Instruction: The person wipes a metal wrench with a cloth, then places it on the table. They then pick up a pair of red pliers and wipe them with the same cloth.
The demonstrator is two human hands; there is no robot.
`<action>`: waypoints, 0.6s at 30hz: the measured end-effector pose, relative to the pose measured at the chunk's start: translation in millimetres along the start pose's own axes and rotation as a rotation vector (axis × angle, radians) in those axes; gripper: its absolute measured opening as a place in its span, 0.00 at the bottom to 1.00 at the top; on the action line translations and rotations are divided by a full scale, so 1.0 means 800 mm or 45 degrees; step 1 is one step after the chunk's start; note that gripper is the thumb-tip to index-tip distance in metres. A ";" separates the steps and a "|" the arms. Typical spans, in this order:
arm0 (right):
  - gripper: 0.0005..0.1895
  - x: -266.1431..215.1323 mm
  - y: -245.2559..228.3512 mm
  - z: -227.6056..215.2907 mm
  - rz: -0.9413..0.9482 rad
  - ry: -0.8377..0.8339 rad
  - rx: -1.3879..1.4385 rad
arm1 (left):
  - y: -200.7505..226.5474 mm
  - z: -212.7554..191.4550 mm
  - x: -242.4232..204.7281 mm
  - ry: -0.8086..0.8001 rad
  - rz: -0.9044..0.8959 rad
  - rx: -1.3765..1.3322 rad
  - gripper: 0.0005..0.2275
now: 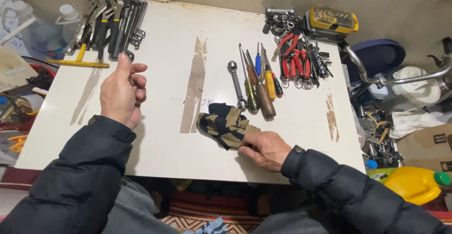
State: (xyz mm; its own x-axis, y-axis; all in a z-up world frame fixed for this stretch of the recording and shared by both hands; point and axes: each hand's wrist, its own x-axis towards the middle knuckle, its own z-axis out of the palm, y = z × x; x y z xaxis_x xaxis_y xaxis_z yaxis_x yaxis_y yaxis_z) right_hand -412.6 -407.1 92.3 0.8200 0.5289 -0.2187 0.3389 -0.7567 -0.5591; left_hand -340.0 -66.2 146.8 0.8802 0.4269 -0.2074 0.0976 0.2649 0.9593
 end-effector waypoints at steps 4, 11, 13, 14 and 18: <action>0.11 -0.002 -0.008 -0.002 -0.025 -0.085 0.038 | -0.003 -0.006 0.012 0.013 0.005 -0.013 0.21; 0.10 -0.013 -0.034 -0.019 -0.185 0.026 0.301 | -0.009 -0.005 0.010 0.052 0.048 0.004 0.21; 0.10 -0.017 -0.056 -0.039 -0.195 0.071 0.433 | -0.010 -0.001 0.007 0.048 0.047 -0.010 0.21; 0.06 -0.022 -0.069 -0.050 -0.292 0.170 0.510 | -0.011 0.001 0.006 0.027 0.030 -0.013 0.21; 0.08 -0.076 -0.141 -0.125 -0.608 0.195 0.582 | 0.001 0.008 0.000 -0.024 -0.155 0.072 0.20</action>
State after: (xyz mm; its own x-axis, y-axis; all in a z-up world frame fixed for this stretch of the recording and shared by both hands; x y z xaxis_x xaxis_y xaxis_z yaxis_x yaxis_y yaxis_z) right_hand -454.4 -392.5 248.6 0.6964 0.6788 0.2331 0.4786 -0.1973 -0.8556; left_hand -337.2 -71.2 148.9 0.8687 0.3780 -0.3200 0.2298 0.2647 0.9365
